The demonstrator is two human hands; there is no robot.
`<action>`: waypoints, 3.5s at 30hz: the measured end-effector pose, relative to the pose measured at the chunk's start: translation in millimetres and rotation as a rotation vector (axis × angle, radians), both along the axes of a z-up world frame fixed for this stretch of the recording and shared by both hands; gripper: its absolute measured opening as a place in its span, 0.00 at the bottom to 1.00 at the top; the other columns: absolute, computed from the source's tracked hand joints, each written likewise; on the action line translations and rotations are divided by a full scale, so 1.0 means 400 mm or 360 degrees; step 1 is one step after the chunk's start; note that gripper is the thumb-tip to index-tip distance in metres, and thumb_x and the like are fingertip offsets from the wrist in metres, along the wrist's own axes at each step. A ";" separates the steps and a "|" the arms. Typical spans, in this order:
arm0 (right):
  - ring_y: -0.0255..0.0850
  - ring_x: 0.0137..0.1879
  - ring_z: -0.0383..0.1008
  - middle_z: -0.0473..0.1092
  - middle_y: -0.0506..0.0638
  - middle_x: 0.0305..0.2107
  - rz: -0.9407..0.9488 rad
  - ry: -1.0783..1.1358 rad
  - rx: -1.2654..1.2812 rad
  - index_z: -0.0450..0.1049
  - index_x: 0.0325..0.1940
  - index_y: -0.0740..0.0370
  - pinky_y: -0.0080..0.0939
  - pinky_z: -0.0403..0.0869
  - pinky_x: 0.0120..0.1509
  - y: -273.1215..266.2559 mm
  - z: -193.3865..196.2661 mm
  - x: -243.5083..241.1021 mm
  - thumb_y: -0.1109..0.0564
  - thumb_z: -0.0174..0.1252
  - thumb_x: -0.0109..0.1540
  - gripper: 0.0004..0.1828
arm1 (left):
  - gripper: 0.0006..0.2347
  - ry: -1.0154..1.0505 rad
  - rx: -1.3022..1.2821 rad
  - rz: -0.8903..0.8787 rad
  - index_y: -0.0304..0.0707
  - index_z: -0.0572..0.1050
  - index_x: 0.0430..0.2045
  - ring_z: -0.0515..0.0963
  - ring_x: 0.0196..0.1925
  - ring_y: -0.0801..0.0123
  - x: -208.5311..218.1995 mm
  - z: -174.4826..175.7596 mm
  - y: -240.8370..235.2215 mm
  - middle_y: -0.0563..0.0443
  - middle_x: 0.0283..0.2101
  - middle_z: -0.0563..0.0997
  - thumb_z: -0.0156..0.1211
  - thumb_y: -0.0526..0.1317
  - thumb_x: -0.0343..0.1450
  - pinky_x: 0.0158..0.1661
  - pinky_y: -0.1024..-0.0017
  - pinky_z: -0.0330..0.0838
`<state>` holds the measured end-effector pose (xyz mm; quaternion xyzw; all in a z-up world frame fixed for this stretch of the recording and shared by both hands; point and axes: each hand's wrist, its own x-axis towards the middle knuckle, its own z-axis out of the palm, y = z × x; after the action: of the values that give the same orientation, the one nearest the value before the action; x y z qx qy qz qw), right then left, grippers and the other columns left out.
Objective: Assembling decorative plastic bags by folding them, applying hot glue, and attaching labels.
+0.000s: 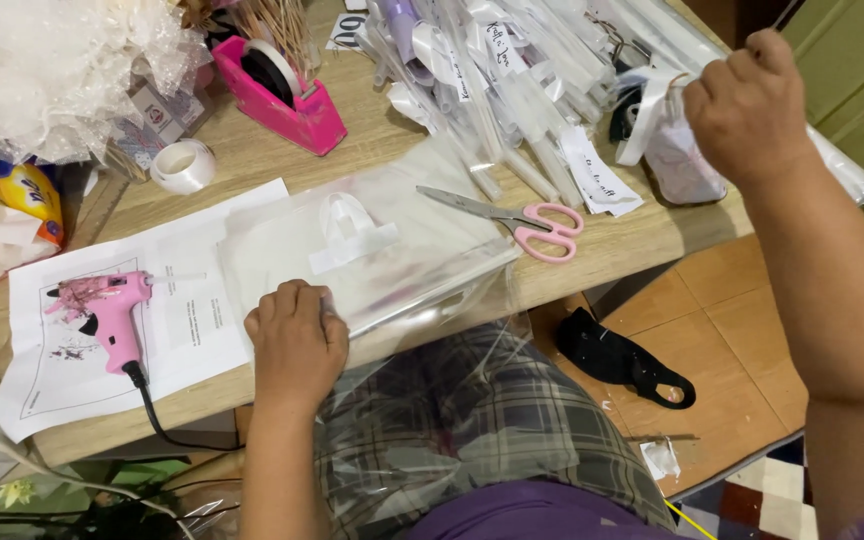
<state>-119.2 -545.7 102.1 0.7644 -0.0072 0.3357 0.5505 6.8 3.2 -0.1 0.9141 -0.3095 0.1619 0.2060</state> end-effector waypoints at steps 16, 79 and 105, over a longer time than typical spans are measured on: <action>0.39 0.34 0.67 0.69 0.43 0.25 0.0478 -0.0132 0.0493 0.73 0.28 0.55 0.44 0.72 0.66 0.032 -0.013 -0.057 0.61 0.70 0.68 0.17 | 0.12 -0.0052 0.0196 0.0018 0.36 0.79 0.41 0.76 0.38 0.48 0.001 0.043 -0.021 0.45 0.39 0.79 0.47 0.40 0.76 0.42 0.55 0.67; 0.42 0.42 0.69 0.70 0.58 0.42 0.2113 -0.0854 0.2588 0.61 0.48 0.59 0.39 0.70 0.46 0.619 -0.086 -0.141 0.61 0.62 0.74 0.13 | 0.23 0.2013 -0.1179 -0.1134 0.36 0.68 0.51 0.76 0.34 0.71 -0.331 0.146 -0.172 0.52 0.42 0.77 0.36 0.56 0.78 0.36 0.72 0.76; 0.24 0.28 0.61 0.72 0.40 0.32 0.0603 -0.0740 0.3555 0.78 0.50 0.54 0.28 0.57 0.26 0.303 -0.180 -0.175 0.54 0.70 0.71 0.08 | 0.21 0.0125 -0.0900 -0.0631 0.30 0.62 0.65 0.72 0.65 0.45 -0.271 0.146 -0.139 0.36 0.63 0.73 0.42 0.46 0.81 0.66 0.47 0.65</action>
<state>-189.0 -424.3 30.0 0.7336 -0.2864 0.3519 -0.5059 -101.8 -52.3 58.3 0.7484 -0.4158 0.1628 0.4904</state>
